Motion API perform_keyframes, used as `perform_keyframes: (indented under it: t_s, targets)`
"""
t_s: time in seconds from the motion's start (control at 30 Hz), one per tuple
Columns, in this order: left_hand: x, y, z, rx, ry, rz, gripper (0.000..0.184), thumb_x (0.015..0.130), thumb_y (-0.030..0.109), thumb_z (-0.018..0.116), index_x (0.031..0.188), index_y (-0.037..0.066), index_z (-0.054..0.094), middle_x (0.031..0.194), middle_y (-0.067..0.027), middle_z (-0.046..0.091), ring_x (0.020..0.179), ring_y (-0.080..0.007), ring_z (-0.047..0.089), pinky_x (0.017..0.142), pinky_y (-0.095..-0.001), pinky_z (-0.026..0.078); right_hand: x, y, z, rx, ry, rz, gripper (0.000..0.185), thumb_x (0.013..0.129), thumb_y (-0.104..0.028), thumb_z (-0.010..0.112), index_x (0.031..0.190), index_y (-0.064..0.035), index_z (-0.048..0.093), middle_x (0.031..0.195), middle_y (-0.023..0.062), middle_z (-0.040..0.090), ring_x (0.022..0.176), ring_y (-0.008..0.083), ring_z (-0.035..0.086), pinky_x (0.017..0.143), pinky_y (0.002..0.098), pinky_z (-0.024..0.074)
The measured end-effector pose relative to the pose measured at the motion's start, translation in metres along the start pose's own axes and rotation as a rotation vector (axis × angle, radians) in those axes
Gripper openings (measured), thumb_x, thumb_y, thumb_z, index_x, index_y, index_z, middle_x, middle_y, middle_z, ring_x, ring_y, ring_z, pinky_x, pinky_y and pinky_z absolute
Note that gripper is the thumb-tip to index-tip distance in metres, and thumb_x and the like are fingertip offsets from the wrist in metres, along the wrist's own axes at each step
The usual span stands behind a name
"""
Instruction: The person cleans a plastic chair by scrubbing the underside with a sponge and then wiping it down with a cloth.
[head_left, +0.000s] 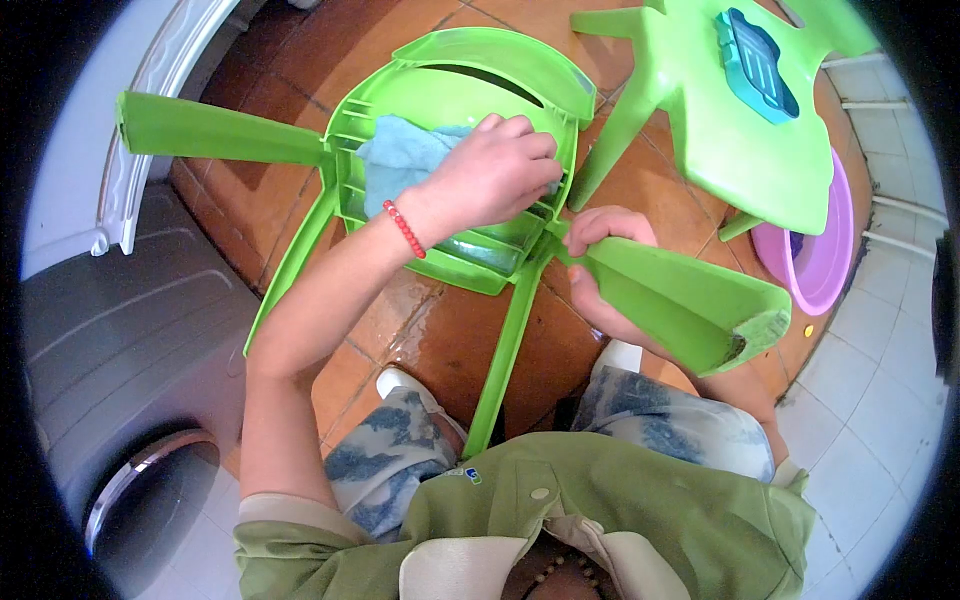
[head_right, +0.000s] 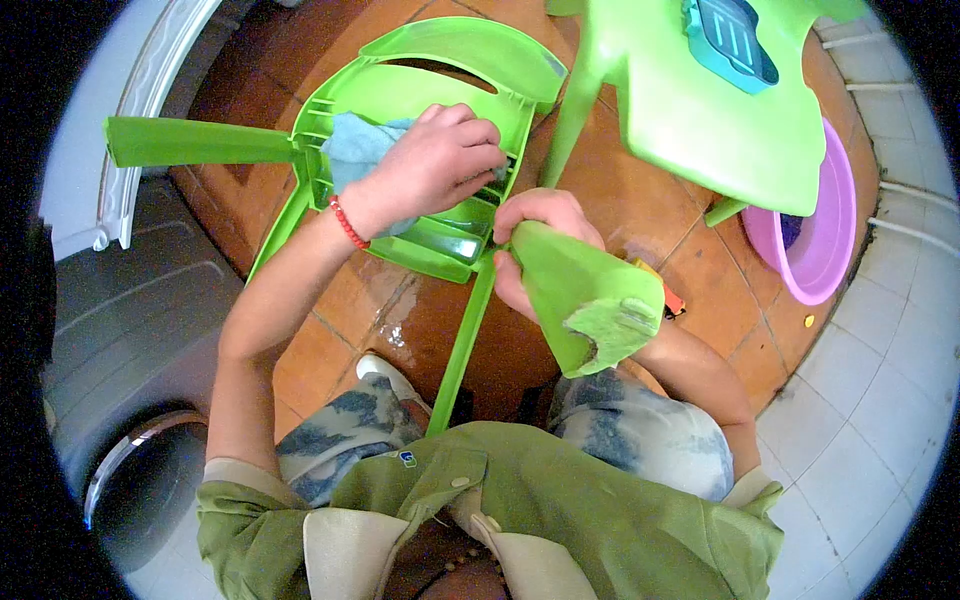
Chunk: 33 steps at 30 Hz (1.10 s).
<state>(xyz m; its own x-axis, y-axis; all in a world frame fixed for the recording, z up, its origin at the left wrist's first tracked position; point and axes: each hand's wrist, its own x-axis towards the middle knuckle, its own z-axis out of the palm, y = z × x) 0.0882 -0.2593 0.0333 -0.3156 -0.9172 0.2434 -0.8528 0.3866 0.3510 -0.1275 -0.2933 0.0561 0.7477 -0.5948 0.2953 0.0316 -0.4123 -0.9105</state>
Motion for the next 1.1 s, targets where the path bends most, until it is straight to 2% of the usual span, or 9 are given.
perform_keyframes:
  t_s: [0.17, 0.27, 0.37, 0.57, 0.67, 0.87, 0.97, 1.07, 1.1]
  targets:
    - [0.005, 0.000, 0.011, 0.075, 0.070, -0.091, 0.011, 0.075, 0.009, 0.063, 0.084, 0.009, 0.056, 0.084, -0.0044, 0.053, 0.082, -0.0264, 0.052, 0.071, -0.0375, 0.041, 0.000, 0.002, 0.002, 0.021, 0.008, 0.004, 0.031, 0.067, 0.001, 0.065, 0.095, -0.0079, 0.054, 0.090, 0.0078, 0.056, 0.084, 0.0246, 0.057, 0.074, 0.0333, 0.0472]
    - [0.011, 0.003, 0.007, 0.089, 0.096, -0.063, 0.010, 0.070, 0.008, 0.060, 0.080, 0.009, 0.058, 0.082, -0.0045, 0.055, 0.081, -0.0260, 0.055, 0.071, -0.0386, 0.044, 0.001, 0.000, 0.003, 0.019, 0.004, -0.004, 0.031, 0.067, 0.001, 0.065, 0.095, -0.0079, 0.054, 0.090, 0.0076, 0.056, 0.083, 0.0243, 0.057, 0.073, 0.0329, 0.0472]
    - [0.013, -0.004, 0.012, 0.048, 0.044, 0.049, 0.012, 0.070, 0.007, 0.060, 0.082, 0.008, 0.058, 0.080, -0.0051, 0.055, 0.081, -0.0262, 0.055, 0.071, -0.0381, 0.047, 0.002, 0.001, 0.003, 0.035, 0.009, -0.030, 0.032, 0.067, 0.001, 0.065, 0.095, -0.0081, 0.053, 0.089, 0.0076, 0.057, 0.081, 0.0242, 0.057, 0.072, 0.0325, 0.0475]
    - [0.006, -0.004, 0.014, -0.160, 0.079, 0.004, 0.013, 0.073, 0.005, 0.061, 0.085, 0.006, 0.057, 0.083, -0.0078, 0.054, 0.083, -0.0280, 0.053, 0.075, -0.0379, 0.047, 0.001, 0.004, 0.007, 0.070, 0.052, -0.034, 0.034, 0.066, 0.002, 0.064, 0.096, -0.0082, 0.052, 0.088, 0.0080, 0.058, 0.079, 0.0245, 0.058, 0.072, 0.0326, 0.0485]
    - [0.002, -0.005, 0.006, -0.105, -0.039, 0.076, 0.018, 0.072, 0.006, 0.061, 0.091, 0.006, 0.060, 0.088, -0.0071, 0.056, 0.088, -0.0269, 0.054, 0.076, -0.0377, 0.047, 0.002, 0.003, 0.006, 0.053, 0.046, -0.046, 0.034, 0.065, 0.002, 0.064, 0.096, -0.0083, 0.052, 0.088, 0.0080, 0.058, 0.080, 0.0247, 0.058, 0.072, 0.0328, 0.0487]
    - [-0.001, 0.008, 0.003, 0.121, -0.051, 0.011, 0.018, 0.071, 0.012, 0.061, 0.089, 0.009, 0.061, 0.089, -0.0023, 0.053, 0.088, -0.0212, 0.052, 0.076, -0.0333, 0.044, 0.003, 0.006, 0.004, 0.013, 0.007, -0.065, 0.033, 0.065, 0.002, 0.065, 0.094, -0.0087, 0.053, 0.088, 0.0077, 0.058, 0.082, 0.0250, 0.058, 0.073, 0.0331, 0.0483]
    - [0.002, 0.018, 0.004, 0.360, -0.118, 0.023, 0.006, 0.072, 0.018, 0.062, 0.076, 0.014, 0.062, 0.083, -0.0003, 0.052, 0.084, -0.0184, 0.052, 0.071, -0.0314, 0.042, 0.003, 0.006, 0.005, 0.023, 0.009, -0.046, 0.031, 0.065, 0.001, 0.065, 0.092, -0.0089, 0.054, 0.089, 0.0074, 0.059, 0.083, 0.0249, 0.058, 0.073, 0.0330, 0.0481]
    - [0.008, 0.023, 0.000, 0.363, -0.214, 0.008, 0.013, 0.071, 0.014, 0.062, 0.084, 0.011, 0.064, 0.086, -0.0014, 0.054, 0.086, -0.0216, 0.053, 0.074, -0.0352, 0.043, 0.001, 0.006, 0.010, 0.065, 0.048, -0.012, 0.031, 0.065, 0.001, 0.065, 0.092, -0.0092, 0.055, 0.089, 0.0071, 0.058, 0.083, 0.0249, 0.058, 0.073, 0.0329, 0.0481]
    - [0.004, 0.019, 0.000, 0.214, -0.132, 0.006, 0.017, 0.071, 0.013, 0.063, 0.087, 0.010, 0.064, 0.087, -0.0022, 0.055, 0.087, -0.0227, 0.053, 0.075, -0.0364, 0.043, 0.000, 0.006, 0.011, 0.059, 0.050, 0.000, 0.031, 0.065, 0.001, 0.065, 0.093, -0.0093, 0.055, 0.089, 0.0069, 0.058, 0.083, 0.0250, 0.058, 0.073, 0.0329, 0.0481]
